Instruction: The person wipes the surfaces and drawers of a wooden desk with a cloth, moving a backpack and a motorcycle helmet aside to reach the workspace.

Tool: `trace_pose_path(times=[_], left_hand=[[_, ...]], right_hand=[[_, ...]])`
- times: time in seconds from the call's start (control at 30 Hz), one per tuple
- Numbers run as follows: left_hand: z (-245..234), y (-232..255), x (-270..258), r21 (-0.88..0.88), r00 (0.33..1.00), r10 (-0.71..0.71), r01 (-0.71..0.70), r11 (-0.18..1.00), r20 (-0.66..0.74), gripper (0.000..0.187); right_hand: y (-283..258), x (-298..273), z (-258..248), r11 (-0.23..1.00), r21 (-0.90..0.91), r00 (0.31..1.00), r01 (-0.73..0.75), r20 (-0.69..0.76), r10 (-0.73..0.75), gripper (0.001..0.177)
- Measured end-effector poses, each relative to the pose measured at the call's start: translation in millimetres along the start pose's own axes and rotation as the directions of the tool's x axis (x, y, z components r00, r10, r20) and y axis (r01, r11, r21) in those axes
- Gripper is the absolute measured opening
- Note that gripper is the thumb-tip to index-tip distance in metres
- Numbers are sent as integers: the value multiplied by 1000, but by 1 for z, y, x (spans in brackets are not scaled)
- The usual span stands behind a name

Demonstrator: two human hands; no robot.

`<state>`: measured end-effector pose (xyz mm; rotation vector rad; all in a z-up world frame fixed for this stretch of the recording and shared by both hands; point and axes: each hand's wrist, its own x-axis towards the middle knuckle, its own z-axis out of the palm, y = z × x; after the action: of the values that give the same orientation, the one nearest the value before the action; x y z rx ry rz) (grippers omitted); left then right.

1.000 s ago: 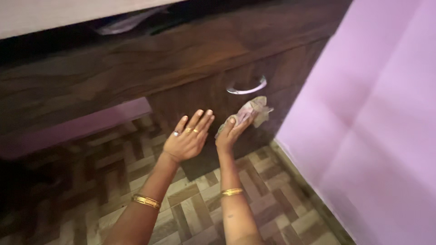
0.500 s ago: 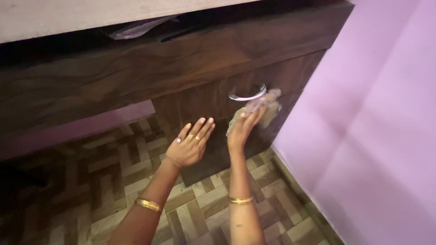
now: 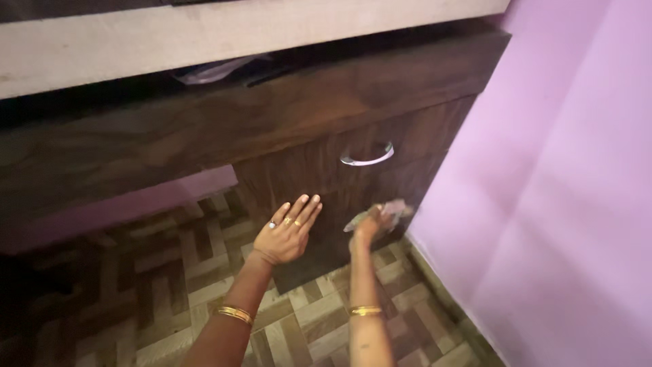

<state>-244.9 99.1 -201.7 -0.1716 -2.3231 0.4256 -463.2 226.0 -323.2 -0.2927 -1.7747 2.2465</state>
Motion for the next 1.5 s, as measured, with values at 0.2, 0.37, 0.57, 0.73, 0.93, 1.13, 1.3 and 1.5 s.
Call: trace_pose_path(times=[0.2,0.37,0.57,0.73,0.93,1.13,1.3,1.5], left_hand=[[6,2,-6,32,1000,-3,4,999,-31,62],[9,3,-10,71,998,4,1,997,-65,61],[3,3,-9,-84,1000,-8,9,996,8,69],[-31,5,7,-146,997,-46,54,988,58,74],[-102,-20,-17,-132,995,19,-7,991,93,71],[-185,-129,-103,214,913,-403,408,888,-67,55],[-250,-206,-177,340,817,-534,576,743,-217,79],[-276,-234,-208,223,827,-553,562,797,-106,92]], right_hand=[[-83,-44,21,679,-88,665,729,326,-672,71],[-53,-12,13,729,-53,718,682,239,-654,83],[-19,11,11,853,-215,879,475,68,-472,82],[-64,-68,35,832,10,827,554,110,-552,68],[-151,-131,38,765,431,827,478,74,-558,56],[-216,-179,36,668,506,697,546,168,-697,57],[-238,-227,77,442,216,360,870,335,-871,61],[-237,-302,118,338,48,298,940,372,-879,60]])
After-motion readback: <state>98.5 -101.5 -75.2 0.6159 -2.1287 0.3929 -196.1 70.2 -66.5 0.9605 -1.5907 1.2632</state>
